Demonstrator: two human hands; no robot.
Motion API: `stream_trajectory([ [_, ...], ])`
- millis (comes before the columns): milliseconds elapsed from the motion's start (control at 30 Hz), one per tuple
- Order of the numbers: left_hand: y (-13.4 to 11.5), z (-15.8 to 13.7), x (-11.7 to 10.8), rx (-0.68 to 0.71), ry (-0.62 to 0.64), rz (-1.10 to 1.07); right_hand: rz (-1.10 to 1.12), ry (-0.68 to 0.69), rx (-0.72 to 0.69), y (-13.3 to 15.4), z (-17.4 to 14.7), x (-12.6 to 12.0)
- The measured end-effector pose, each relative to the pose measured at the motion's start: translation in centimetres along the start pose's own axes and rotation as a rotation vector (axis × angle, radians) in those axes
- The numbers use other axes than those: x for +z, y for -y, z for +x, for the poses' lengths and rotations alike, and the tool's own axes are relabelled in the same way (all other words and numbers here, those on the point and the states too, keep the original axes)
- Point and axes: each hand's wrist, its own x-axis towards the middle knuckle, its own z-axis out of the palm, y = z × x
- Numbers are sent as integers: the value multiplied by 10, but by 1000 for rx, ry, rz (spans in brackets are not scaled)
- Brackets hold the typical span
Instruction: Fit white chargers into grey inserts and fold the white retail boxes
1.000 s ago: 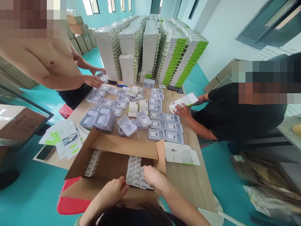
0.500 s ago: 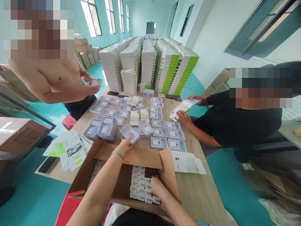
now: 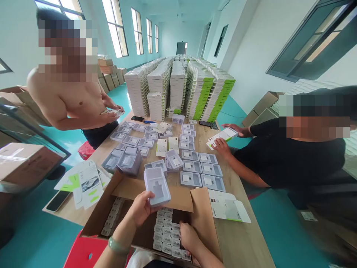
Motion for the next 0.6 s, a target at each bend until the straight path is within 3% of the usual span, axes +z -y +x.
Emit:
stream_trajectory([
  [200,18,-44,-12,179,60,13,10,2,-22,13,-45,-55],
  [400,28,-71,0,253,84,187,547,-78,-413,39,-106,-136],
  [467,29,-79,6,245,134,212,646,-50,-446,52,-114,-151],
  [600,28,-92,11,263,258,247,626,-43,-494,69,-115,-161],
])
